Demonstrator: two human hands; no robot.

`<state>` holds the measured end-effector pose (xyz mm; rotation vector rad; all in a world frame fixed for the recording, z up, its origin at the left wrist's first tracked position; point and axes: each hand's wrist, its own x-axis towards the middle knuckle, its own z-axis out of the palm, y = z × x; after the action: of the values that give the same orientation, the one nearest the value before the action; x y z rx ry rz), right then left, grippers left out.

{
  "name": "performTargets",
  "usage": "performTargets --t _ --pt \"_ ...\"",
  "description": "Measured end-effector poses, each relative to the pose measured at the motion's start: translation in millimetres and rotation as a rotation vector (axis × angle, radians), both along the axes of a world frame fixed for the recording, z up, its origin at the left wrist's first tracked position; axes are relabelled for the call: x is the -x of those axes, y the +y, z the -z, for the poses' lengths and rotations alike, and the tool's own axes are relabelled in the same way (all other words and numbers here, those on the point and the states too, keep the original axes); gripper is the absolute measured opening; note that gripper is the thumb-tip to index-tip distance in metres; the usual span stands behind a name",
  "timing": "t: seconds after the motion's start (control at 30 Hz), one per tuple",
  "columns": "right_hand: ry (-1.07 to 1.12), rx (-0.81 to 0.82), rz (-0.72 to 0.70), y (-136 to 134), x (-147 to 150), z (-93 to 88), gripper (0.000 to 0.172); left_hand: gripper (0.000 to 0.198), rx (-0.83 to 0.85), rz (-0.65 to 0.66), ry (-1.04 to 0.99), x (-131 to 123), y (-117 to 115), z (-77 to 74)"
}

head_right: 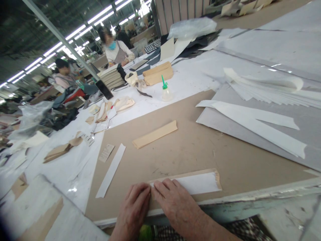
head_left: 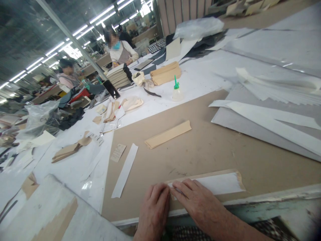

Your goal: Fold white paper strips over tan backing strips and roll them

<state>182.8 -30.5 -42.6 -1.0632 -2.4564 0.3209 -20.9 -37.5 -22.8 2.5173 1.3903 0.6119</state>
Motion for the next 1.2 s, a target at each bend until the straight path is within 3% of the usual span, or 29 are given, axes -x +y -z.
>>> performTargets --t 0.13,0.23,0.4,0.5,0.67,0.83,1.2 --pt "-0.004 -0.013 -0.004 0.5 0.0 -4.4 0.054 0.012 0.196 -0.222 -0.233 0.4 4.2 -3.5" --pt "0.030 -0.029 0.019 -0.2 -0.8 -4.1 0.049 0.012 0.242 -0.309 -0.267 -1.1 5.4 0.0" --pt "0.045 0.052 0.059 9.2 -5.3 -12.6 0.032 0.019 0.308 -0.319 -0.242 -8.0 5.2 -2.4" --pt "-0.058 0.126 0.101 25.4 -6.0 -27.9 0.034 0.022 0.335 -0.326 -0.291 -9.5 5.1 -6.9" --pt "-0.180 0.333 0.003 51.8 0.7 -50.7 0.029 0.036 0.395 -0.363 -0.403 -6.3 5.1 -6.4" --pt "-0.162 0.430 -0.055 58.6 4.8 -58.3 0.019 0.051 0.599 -0.350 -0.583 -6.6 6.7 -6.7" --pt "0.022 0.725 -0.056 58.3 -8.3 -71.3 0.023 0.074 0.957 -0.276 -0.867 -6.7 28.0 -12.8"
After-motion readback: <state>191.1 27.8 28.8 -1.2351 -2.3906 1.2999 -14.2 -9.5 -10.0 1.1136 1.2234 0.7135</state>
